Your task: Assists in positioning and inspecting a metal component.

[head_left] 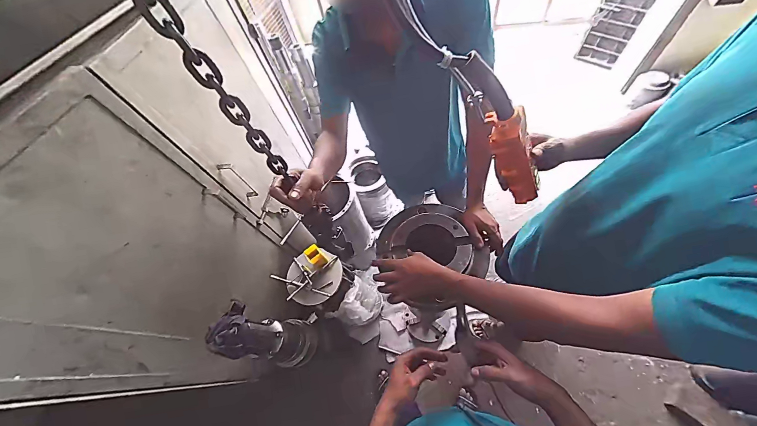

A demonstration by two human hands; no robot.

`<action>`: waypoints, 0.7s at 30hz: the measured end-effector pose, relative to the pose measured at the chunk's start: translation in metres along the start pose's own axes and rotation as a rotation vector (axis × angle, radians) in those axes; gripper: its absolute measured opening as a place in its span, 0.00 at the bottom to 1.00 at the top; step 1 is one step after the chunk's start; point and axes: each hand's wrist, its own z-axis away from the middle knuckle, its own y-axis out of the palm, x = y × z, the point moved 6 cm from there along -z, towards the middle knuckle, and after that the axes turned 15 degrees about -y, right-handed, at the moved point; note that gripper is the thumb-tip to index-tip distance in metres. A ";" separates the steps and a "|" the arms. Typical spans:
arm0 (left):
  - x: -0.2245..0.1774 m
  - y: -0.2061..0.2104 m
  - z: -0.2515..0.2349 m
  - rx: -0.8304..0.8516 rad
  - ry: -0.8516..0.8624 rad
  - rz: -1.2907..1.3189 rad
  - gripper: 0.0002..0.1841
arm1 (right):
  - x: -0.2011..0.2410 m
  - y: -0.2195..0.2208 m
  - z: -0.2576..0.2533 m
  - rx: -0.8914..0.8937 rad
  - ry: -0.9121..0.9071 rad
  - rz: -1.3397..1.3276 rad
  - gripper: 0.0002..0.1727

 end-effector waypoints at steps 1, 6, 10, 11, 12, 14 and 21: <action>-0.006 -0.002 -0.001 -0.042 0.035 -0.044 0.20 | 0.020 -0.005 -0.001 0.018 0.015 0.152 0.25; -0.066 0.025 0.004 -0.105 0.433 -0.356 0.56 | 0.163 0.015 0.006 0.215 -0.501 0.383 0.16; -0.104 0.067 -0.001 0.085 0.608 -0.285 0.60 | 0.250 0.039 0.003 0.209 -0.712 0.478 0.17; -0.109 0.076 0.000 0.102 0.587 -0.307 0.57 | 0.262 0.038 -0.002 0.143 -0.732 0.556 0.17; -0.113 0.083 0.000 0.118 0.581 -0.320 0.53 | 0.273 0.033 -0.006 0.068 -0.746 0.610 0.15; -0.111 0.098 -0.008 0.180 0.572 -0.344 0.47 | 0.295 0.015 -0.006 -0.099 -0.755 0.637 0.12; -0.086 0.029 -0.026 -0.260 0.489 -0.444 0.22 | 0.340 -0.065 0.034 -0.591 -0.552 0.937 0.14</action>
